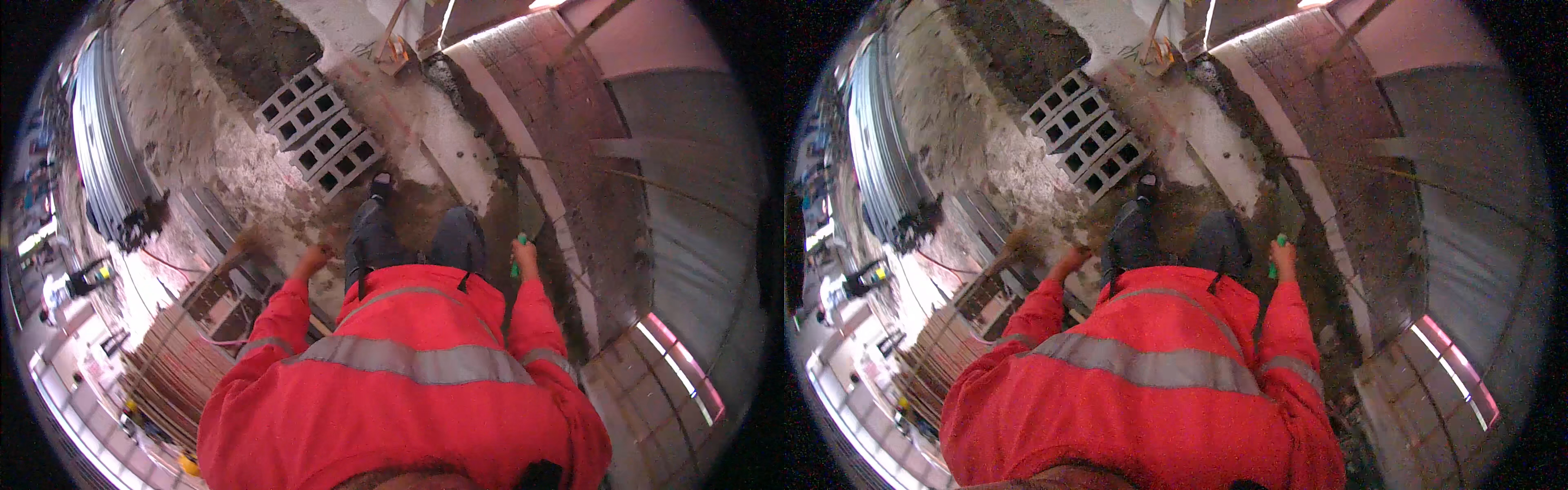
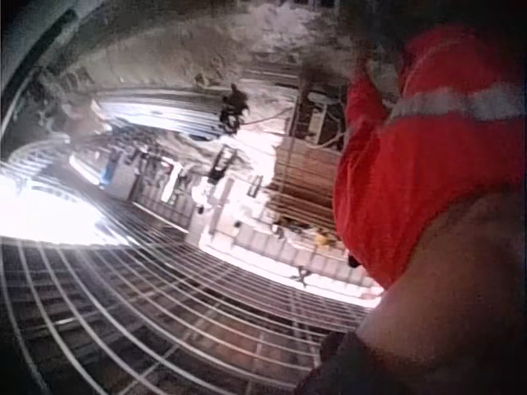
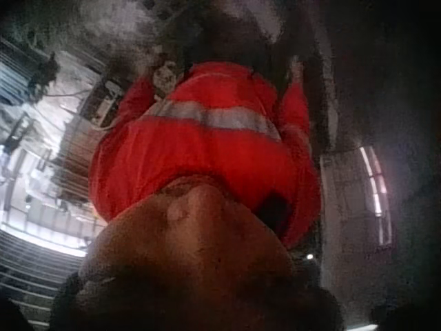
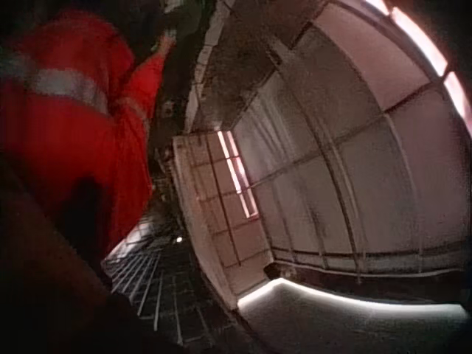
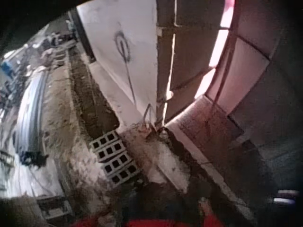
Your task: The person uses a trowel to spread cement on a floor surface. They then pick up a hollow concrete block and place it onto the prepared area.
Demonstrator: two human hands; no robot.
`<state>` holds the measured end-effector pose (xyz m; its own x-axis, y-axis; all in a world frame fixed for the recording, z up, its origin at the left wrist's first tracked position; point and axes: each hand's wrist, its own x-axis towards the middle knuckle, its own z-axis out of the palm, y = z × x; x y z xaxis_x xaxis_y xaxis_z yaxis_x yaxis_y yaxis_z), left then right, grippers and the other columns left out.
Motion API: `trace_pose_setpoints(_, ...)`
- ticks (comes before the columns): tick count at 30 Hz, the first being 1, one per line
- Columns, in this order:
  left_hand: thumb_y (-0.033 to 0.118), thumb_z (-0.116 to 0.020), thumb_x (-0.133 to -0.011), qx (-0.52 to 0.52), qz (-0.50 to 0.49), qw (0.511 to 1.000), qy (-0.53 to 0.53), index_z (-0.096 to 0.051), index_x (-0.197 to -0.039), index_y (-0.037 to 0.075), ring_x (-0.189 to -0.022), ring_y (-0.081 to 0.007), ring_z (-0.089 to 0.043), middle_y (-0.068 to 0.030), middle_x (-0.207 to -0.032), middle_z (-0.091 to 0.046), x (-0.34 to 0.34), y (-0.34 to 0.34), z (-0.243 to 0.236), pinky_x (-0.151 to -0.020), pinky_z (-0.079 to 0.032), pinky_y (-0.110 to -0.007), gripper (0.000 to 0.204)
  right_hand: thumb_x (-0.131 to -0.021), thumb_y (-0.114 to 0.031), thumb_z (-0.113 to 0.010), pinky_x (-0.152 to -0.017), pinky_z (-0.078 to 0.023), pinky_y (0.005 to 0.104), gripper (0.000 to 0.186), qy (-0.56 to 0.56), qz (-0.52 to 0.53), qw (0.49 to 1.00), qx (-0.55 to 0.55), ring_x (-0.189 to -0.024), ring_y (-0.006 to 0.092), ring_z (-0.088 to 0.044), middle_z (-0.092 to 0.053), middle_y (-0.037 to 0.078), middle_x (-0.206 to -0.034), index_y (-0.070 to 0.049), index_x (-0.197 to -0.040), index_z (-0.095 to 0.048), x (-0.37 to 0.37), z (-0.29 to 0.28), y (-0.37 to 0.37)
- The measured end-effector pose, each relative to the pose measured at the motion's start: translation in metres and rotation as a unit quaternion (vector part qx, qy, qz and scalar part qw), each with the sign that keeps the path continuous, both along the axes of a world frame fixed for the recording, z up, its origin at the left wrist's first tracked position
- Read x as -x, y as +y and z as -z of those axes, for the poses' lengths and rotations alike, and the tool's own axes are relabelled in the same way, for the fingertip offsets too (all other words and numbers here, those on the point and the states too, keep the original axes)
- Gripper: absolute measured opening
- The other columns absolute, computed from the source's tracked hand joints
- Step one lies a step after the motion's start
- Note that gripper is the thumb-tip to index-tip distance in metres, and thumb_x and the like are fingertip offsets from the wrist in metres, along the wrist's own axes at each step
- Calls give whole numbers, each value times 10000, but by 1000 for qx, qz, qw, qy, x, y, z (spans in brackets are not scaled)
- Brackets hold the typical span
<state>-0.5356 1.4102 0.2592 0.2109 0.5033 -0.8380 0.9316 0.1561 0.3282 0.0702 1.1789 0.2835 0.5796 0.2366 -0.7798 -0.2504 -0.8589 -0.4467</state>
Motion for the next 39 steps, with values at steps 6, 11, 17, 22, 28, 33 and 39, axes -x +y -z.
trace_pose_setpoints(6,335,-564,-817,-55,-14,996,-70,-617,-995,8,-850,-320,-618,-196,-900,-641,-41,163,-26,-734,-471,-386,376,-770,-194,-599,-423,-421,332,172,27,133,975,175,-440,183,-516,-515,57,-551,-45,-704,-543,107,8,-117)
trace_pose_setpoints(11,348,-565,-816,-20,111,988,-103,-612,-978,-4,-867,-327,-613,-196,-913,-635,-73,197,-39,-761,-472,-390,390,-773,-187,-591,-424,-421,346,179,38,192,976,97,-465,177,-519,-515,57,-572,-32,-707,-532,193,8,-120)
trace_pose_setpoints(17,321,-535,-850,-72,537,828,-145,-624,-948,29,-916,-351,-586,-207,-957,-612,-122,178,1,-783,-477,-398,320,-798,-200,-596,-442,-389,300,149,37,344,938,-2,-490,145,-478,-496,29,-611,-63,-799,-536,244,37,-123)
trace_pose_setpoints(22,290,-508,-854,-34,514,855,-61,-595,-989,-16,-950,-361,-569,-205,-1015,-598,-192,116,-45,-815,-450,-409,345,-790,-337,-620,-657,-459,388,402,3,251,965,69,-730,228,-592,-608,113,-780,38,-930,-580,308,71,-116)
trace_pose_setpoints(28,247,-579,-804,-184,625,739,-171,-580,-1030,22,-983,-334,-552,-173,-1064,-563,-255,14,-5,-842,-436,-429,319,-792,-442,-575,-752,-459,445,569,-74,467,871,137,-835,364,-604,-626,200,-874,42,-1089,-538,431,285,-175)
trace_pose_setpoints(33,256,-593,-786,-75,687,722,32,-577,-1053,78,-1015,-355,-514,-168,-1068,-545,-266,-36,86,-852,-417,-451,321,-796,-419,-594,-709,-472,424,609,7,339,924,178,-830,332,-598,-613,207,-895,-5,-1225,-468,490,383,-215)
trace_pose_setpoints(39,243,-602,-761,-104,838,536,-16,-559,-1053,90,-1071,-354,-479,-166,-1084,-533,-216,-1,173,-885,-382,-476,332,-839,-544,-466,-589,-460,401,637,144,552,815,105,-701,308,-597,-604,194,-848,-64,-1258,-460,520,465,-238)
